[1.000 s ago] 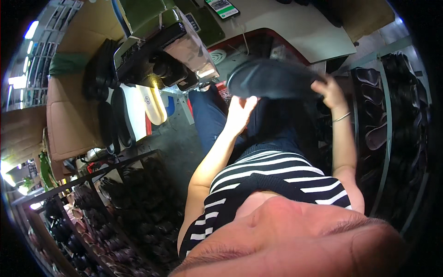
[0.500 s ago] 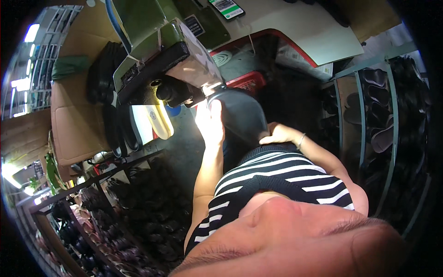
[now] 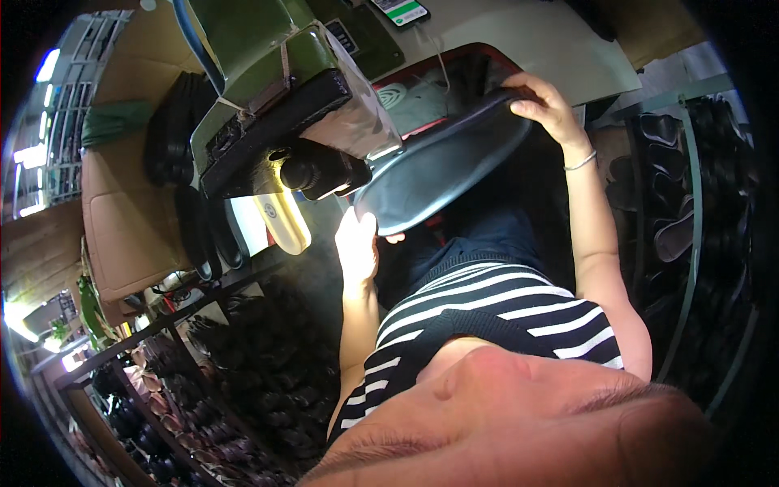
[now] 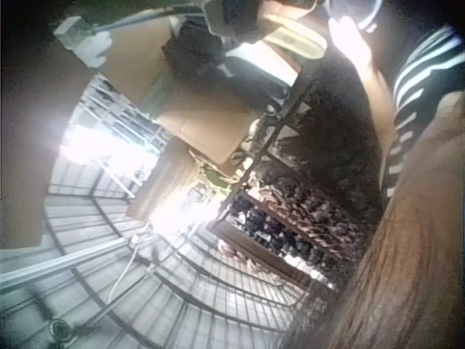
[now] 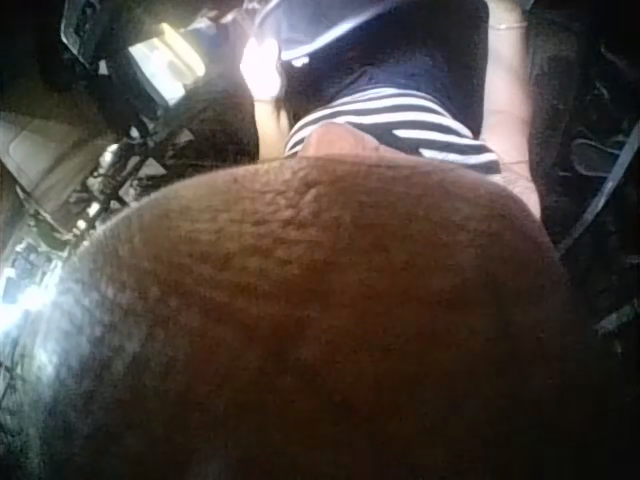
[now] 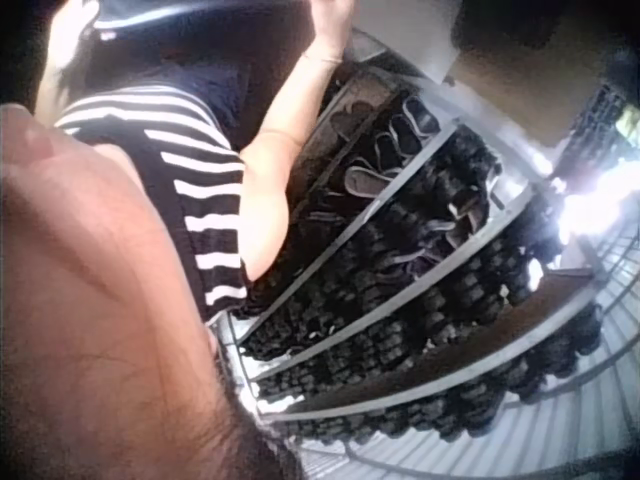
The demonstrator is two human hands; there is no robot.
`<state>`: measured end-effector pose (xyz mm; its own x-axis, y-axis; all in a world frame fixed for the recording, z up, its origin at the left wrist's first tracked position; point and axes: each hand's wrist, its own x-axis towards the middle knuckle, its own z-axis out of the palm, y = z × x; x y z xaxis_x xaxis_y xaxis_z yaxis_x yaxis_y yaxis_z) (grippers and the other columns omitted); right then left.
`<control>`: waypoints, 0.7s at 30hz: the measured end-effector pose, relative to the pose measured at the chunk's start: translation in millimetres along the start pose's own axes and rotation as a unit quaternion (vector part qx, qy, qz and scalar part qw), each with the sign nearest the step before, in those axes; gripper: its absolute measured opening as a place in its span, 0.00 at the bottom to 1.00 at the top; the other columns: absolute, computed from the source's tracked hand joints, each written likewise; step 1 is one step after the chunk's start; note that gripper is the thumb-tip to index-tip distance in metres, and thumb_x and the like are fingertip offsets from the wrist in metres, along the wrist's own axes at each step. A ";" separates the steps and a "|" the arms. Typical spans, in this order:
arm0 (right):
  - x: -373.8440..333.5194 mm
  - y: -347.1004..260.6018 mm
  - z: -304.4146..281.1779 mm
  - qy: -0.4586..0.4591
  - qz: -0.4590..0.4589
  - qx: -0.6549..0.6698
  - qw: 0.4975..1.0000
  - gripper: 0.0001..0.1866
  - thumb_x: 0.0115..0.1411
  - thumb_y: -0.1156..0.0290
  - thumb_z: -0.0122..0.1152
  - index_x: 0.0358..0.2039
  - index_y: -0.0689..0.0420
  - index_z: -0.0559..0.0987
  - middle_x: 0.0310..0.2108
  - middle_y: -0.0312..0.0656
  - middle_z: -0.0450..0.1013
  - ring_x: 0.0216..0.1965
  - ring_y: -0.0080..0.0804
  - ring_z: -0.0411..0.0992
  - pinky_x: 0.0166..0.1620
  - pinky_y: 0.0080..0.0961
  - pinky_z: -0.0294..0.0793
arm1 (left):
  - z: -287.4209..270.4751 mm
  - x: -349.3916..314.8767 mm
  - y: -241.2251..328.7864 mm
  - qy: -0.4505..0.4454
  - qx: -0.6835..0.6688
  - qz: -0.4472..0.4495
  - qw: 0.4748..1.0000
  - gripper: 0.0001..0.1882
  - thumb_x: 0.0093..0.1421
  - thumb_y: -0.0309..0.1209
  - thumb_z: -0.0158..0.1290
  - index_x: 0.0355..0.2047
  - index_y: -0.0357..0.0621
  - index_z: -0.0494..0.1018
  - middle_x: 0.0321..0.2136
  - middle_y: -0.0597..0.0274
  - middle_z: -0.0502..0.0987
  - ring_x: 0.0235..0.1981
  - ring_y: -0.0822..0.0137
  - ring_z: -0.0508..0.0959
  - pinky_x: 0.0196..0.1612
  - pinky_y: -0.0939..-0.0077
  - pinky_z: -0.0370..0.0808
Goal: The person retrieves shoe soles, rotates and feeds each sole through a machine head by hand, and places the soles onto a surface.
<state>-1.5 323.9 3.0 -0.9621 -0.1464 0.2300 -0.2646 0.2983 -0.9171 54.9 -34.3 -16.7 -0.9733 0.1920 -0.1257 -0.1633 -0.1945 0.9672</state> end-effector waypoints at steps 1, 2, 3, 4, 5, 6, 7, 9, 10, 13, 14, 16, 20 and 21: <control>6.9 -10.5 1.2 -0.019 -0.002 0.013 1.000 0.15 0.53 0.69 0.57 0.40 0.63 0.71 0.34 0.35 0.69 0.36 0.19 0.66 0.42 0.16 0.65 | -7.5 -4.5 -7.1 -0.006 -0.039 -0.016 0.999 0.18 0.58 0.33 0.45 0.42 0.28 0.63 0.29 0.52 0.72 0.23 0.65 0.76 0.25 0.75 0.75; 14.2 -21.7 5.8 -0.037 -0.004 0.025 0.999 0.15 0.53 0.70 0.56 0.40 0.63 0.71 0.34 0.35 0.69 0.35 0.19 0.67 0.41 0.15 0.66 | -12.7 -7.8 -11.1 -0.012 -0.080 -0.032 0.996 0.21 0.57 0.36 0.47 0.42 0.28 0.62 0.33 0.49 0.72 0.24 0.63 0.76 0.24 0.73 0.77; 18.6 -30.4 13.1 -0.047 0.004 0.074 0.996 0.14 0.53 0.72 0.56 0.40 0.63 0.71 0.33 0.35 0.70 0.34 0.18 0.67 0.40 0.15 0.66 | -14.2 -10.9 -10.3 -0.003 -0.099 -0.041 0.994 0.19 0.57 0.35 0.47 0.41 0.30 0.63 0.35 0.49 0.72 0.26 0.62 0.77 0.24 0.72 0.77; 21.2 -38.9 20.7 -0.056 0.012 0.121 0.991 0.13 0.53 0.73 0.56 0.39 0.64 0.71 0.33 0.35 0.70 0.34 0.18 0.67 0.40 0.15 0.66 | -18.1 -14.1 -11.5 -0.004 -0.098 -0.041 0.994 0.19 0.57 0.35 0.47 0.41 0.30 0.63 0.35 0.49 0.72 0.26 0.62 0.77 0.24 0.72 0.77; 23.7 -46.9 27.0 -0.065 0.002 0.086 0.994 0.12 0.53 0.75 0.56 0.39 0.63 0.71 0.30 0.34 0.70 0.33 0.18 0.67 0.38 0.15 0.67 | -25.5 -17.6 -15.4 0.006 -0.122 -0.036 0.992 0.18 0.57 0.35 0.46 0.41 0.32 0.63 0.35 0.49 0.72 0.26 0.61 0.77 0.24 0.71 0.77; 24.9 -47.0 34.1 -0.071 0.000 0.074 0.995 0.13 0.52 0.74 0.57 0.39 0.62 0.71 0.29 0.35 0.71 0.30 0.17 0.67 0.36 0.15 0.67 | -33.1 -20.0 -19.8 0.015 -0.146 -0.031 0.989 0.17 0.57 0.34 0.46 0.41 0.33 0.63 0.36 0.49 0.72 0.27 0.60 0.77 0.23 0.70 0.77; 24.2 -56.0 39.8 -0.080 0.004 0.057 0.995 0.12 0.51 0.75 0.57 0.38 0.62 0.72 0.29 0.35 0.71 0.31 0.18 0.68 0.37 0.15 0.67 | -43.2 -20.7 -23.8 0.017 -0.145 -0.020 0.989 0.14 0.58 0.33 0.44 0.41 0.35 0.63 0.37 0.49 0.72 0.29 0.57 0.76 0.24 0.67 0.77; 23.1 -73.7 59.0 -0.089 -0.006 -0.006 0.996 0.12 0.50 0.76 0.59 0.36 0.62 0.73 0.27 0.37 0.70 0.29 0.19 0.67 0.36 0.17 0.67 | -68.2 -24.5 -33.6 0.030 -0.150 -0.007 0.988 0.15 0.59 0.32 0.43 0.42 0.33 0.62 0.36 0.48 0.71 0.29 0.55 0.76 0.26 0.66 0.76; 23.0 -82.6 67.6 -0.094 -0.014 -0.011 0.995 0.12 0.50 0.75 0.59 0.36 0.62 0.73 0.25 0.37 0.70 0.27 0.18 0.66 0.33 0.17 0.66 | -76.8 -25.1 -33.8 0.045 -0.146 -0.010 0.988 0.16 0.58 0.32 0.43 0.42 0.31 0.61 0.35 0.47 0.71 0.27 0.55 0.76 0.27 0.66 0.76; 24.8 -87.3 101.2 -0.082 -0.103 -0.028 0.991 0.13 0.49 0.71 0.60 0.36 0.60 0.74 0.25 0.43 0.71 0.24 0.31 0.69 0.30 0.22 0.67 | -107.6 -31.5 -40.4 0.025 -0.122 -0.047 0.991 0.19 0.59 0.33 0.42 0.47 0.32 0.59 0.40 0.48 0.71 0.34 0.55 0.76 0.31 0.66 0.76; 26.3 -82.8 111.3 -0.074 -0.148 -0.036 0.986 0.14 0.49 0.69 0.60 0.36 0.60 0.74 0.25 0.46 0.71 0.23 0.37 0.69 0.30 0.24 0.68 | -113.4 -33.5 -42.6 0.021 -0.107 -0.063 0.992 0.19 0.59 0.34 0.43 0.47 0.33 0.60 0.40 0.49 0.71 0.35 0.57 0.76 0.32 0.67 0.76; 30.6 -93.5 110.5 -0.154 -0.070 -0.085 0.982 0.16 0.49 0.63 0.60 0.36 0.59 0.75 0.27 0.50 0.71 0.26 0.45 0.69 0.31 0.29 0.69 | -136.1 -41.9 -64.7 -0.055 -0.064 -0.146 0.986 0.21 0.57 0.32 0.47 0.47 0.33 0.60 0.41 0.52 0.70 0.40 0.59 0.74 0.40 0.65 0.73; 40.0 -73.4 128.8 -0.152 -0.128 -0.151 0.968 0.17 0.48 0.58 0.60 0.34 0.56 0.76 0.27 0.46 0.72 0.28 0.43 0.71 0.34 0.32 0.70 | -103.2 -32.1 -62.5 -0.153 0.209 -0.149 0.954 0.27 0.49 0.36 0.56 0.47 0.37 0.63 0.43 0.61 0.67 0.44 0.69 0.66 0.50 0.73 0.61; 41.0 -75.7 131.2 -0.122 -0.155 -0.174 0.965 0.17 0.48 0.57 0.60 0.33 0.56 0.76 0.28 0.46 0.72 0.28 0.43 0.72 0.34 0.31 0.71 | -88.4 -16.8 -52.4 -0.196 0.245 -0.189 0.931 0.26 0.49 0.35 0.57 0.46 0.37 0.63 0.42 0.62 0.68 0.43 0.69 0.67 0.49 0.74 0.62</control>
<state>-12.3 171.7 39.2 -0.7997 -0.4850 0.3538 -0.5849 0.4967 -0.6412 65.6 -112.4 -84.8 -0.7121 0.5124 -0.4799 -0.2954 0.4015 0.8669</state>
